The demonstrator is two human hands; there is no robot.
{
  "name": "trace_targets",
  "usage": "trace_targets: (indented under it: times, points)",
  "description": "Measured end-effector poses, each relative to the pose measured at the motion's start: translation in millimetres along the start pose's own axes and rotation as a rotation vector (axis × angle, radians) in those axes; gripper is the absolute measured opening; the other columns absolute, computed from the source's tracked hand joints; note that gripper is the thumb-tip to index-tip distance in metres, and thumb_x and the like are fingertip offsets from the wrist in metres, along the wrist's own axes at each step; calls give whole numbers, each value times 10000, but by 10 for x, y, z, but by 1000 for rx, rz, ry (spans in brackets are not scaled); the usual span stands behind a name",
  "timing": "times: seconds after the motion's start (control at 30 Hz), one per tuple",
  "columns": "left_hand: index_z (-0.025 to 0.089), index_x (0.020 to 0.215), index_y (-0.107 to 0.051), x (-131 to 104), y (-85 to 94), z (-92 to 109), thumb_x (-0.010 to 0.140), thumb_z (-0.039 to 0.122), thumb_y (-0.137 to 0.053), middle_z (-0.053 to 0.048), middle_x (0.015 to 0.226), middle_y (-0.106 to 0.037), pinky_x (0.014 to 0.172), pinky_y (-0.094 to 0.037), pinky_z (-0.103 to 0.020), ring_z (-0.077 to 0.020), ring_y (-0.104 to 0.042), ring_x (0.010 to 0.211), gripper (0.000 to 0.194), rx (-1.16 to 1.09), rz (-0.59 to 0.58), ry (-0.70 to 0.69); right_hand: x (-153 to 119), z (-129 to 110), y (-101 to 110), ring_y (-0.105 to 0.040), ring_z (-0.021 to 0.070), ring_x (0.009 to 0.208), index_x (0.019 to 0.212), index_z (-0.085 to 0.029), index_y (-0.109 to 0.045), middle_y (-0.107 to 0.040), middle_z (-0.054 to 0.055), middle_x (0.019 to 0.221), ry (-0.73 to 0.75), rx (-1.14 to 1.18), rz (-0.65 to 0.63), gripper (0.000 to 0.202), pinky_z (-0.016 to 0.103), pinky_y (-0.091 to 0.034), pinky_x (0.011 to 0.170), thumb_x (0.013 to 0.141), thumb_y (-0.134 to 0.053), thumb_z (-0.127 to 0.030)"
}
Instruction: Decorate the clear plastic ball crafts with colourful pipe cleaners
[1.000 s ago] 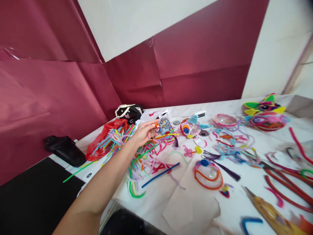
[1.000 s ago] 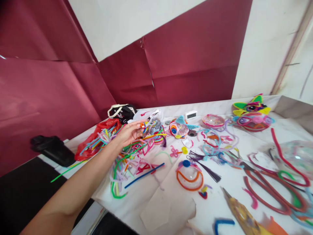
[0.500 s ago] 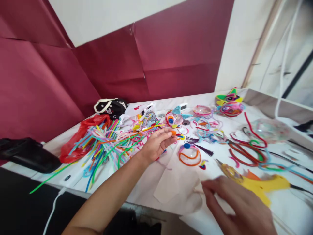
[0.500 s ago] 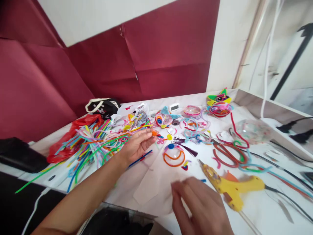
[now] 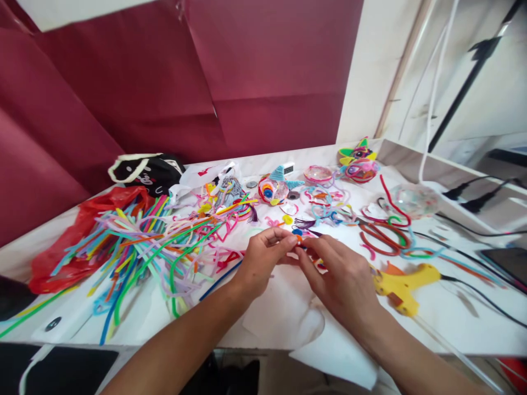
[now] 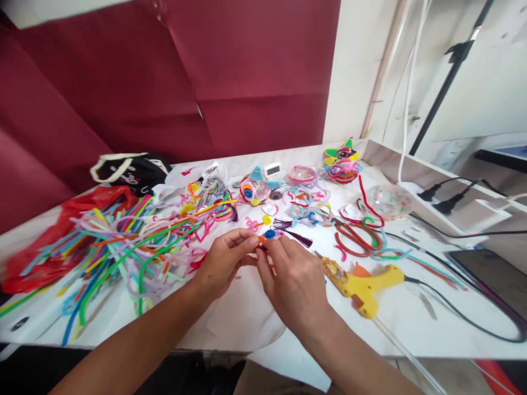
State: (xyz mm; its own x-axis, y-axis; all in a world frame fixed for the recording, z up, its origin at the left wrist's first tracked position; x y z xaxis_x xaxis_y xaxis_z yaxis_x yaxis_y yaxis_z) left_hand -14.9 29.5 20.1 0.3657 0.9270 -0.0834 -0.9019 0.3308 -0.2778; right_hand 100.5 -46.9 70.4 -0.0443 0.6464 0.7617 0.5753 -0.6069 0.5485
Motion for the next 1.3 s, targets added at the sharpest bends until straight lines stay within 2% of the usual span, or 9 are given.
trace_targets:
  times: [0.27,0.4,0.57,0.73,1.07,1.17,1.3]
  points:
    - [195,701,-672,-39,82,-11,641,342,-832,10,628,-683,616,-580,-250,-145,-668,612,225,246,81,-49,-72,-64,-77,-480,158,606,735,-177,-593,-536,16,664,49,-218,30,241,319,-302,551,945,-476,-158]
    - [209,705,-690,-70,112,0,644,273,-816,2,674,-704,602,-560,-224,-145,-673,638,154,389,99,-123,-124,-86,-139,-457,172,607,683,-187,-559,-507,19,645,33,-221,8,266,339,-292,548,925,-468,-126]
    - [244,756,-713,-96,102,-19,677,224,-764,10,703,-719,597,-550,-211,-138,-679,629,96,477,68,-174,-195,-112,-207,-445,173,609,656,-182,-547,-496,26,634,39,-203,-5,277,344,-294,542,917,-470,-126]
    - [252,701,-734,-122,97,38,673,220,-731,-14,660,-712,547,-528,-226,-155,-661,588,42,587,64,-226,-247,-117,-268,-451,175,617,712,-172,-559,-494,26,656,72,-144,-28,250,334,-321,554,929,-454,-106]
    - [169,678,-712,-131,116,-37,666,157,-634,-19,637,-683,511,-454,-190,-110,-603,538,80,594,22,-258,-334,-75,-274,-524,152,620,929,-132,-594,-538,21,691,172,-10,48,78,274,-395,555,906,-527,-99]
    - [148,691,-703,-128,98,-12,679,161,-634,-16,633,-684,517,-461,-181,-103,-610,538,71,583,-9,-263,-323,-12,-266,-546,138,610,930,-142,-598,-553,18,691,129,62,4,92,244,-421,538,886,-535,-91]
    - [142,698,-696,-141,35,42,700,157,-629,-24,647,-694,530,-483,-182,-113,-636,564,69,583,-66,-292,-296,47,-218,-515,101,539,851,-170,-586,-535,-15,642,59,153,19,95,220,-400,504,860,-540,-87]
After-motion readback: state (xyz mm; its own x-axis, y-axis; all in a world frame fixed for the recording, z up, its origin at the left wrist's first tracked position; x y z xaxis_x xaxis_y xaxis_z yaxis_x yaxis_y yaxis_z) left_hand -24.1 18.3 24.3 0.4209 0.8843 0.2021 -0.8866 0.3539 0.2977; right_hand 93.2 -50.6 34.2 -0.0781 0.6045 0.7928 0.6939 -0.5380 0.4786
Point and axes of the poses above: each hand's wrist, its own x-axis towards the middle knuckle, its own y-axis out of the back of the hand, z = x × y, the point moved 7 cm from there along x, towards the middle knuckle
